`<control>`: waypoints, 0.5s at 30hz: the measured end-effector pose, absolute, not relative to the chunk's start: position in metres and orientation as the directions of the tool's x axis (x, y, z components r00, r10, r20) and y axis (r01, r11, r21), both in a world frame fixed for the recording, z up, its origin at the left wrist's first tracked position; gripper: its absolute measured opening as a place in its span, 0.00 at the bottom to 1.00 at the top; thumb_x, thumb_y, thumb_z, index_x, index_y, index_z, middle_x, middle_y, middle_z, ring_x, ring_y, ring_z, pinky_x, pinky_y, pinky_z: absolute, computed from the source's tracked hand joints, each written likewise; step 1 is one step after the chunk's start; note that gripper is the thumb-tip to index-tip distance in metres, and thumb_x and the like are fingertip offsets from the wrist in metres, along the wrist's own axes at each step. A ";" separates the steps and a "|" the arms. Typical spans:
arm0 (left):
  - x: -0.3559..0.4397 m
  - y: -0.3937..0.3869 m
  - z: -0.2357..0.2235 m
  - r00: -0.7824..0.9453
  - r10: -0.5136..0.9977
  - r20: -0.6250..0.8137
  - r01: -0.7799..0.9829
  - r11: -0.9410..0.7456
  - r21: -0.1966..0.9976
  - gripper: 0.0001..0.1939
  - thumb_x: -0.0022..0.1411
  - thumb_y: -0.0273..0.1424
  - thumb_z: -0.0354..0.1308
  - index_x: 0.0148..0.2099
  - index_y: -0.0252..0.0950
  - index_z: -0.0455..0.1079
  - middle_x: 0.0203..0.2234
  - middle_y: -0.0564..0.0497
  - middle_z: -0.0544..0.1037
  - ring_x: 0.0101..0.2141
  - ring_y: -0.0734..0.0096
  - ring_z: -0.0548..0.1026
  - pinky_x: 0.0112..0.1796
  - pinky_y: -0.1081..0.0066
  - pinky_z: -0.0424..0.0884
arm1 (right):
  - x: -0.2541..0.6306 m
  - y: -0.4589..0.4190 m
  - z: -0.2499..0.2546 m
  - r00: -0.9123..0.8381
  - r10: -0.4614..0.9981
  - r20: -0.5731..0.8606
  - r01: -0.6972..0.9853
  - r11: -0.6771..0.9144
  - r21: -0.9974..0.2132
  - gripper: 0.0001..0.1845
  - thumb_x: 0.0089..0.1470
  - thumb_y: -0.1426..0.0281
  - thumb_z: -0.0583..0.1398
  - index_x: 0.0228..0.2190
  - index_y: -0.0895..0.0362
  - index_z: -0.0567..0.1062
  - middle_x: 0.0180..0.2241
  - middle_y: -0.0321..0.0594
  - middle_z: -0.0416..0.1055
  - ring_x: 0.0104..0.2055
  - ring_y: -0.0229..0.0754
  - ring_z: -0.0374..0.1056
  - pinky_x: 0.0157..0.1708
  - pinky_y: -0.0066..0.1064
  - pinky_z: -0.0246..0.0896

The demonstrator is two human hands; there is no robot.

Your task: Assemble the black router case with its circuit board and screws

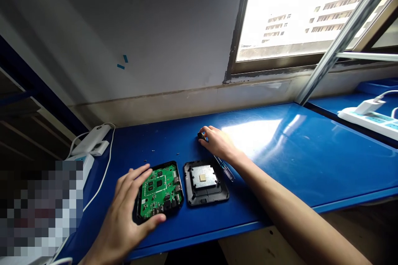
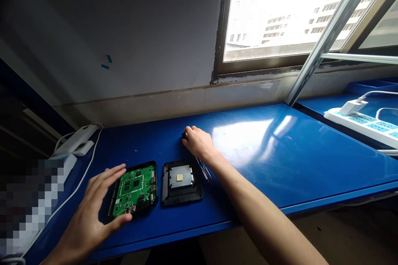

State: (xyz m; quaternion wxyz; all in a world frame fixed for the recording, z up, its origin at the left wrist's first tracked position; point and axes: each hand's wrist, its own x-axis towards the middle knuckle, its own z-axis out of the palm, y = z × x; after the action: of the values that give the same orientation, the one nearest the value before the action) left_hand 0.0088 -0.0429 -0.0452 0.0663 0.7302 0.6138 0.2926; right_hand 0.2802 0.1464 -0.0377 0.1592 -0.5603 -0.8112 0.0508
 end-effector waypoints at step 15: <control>0.127 0.035 -0.009 0.544 0.831 -0.117 0.799 -0.471 0.373 0.63 0.44 0.49 0.72 0.72 0.24 0.48 0.64 0.30 0.65 0.64 0.42 0.62 0.66 0.47 0.54 | 0.283 0.151 -0.042 -0.320 0.924 0.210 0.882 0.371 -0.290 0.15 0.61 0.65 0.61 0.49 0.53 0.72 0.45 0.42 0.77 0.44 0.45 0.74 0.34 0.30 0.64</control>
State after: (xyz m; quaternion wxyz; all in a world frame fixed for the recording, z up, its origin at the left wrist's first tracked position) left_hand 0.1272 0.0354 -0.0094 0.1954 0.8568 0.4755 0.0402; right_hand 0.2830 0.1507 -0.0417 0.1716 -0.5573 -0.8101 0.0607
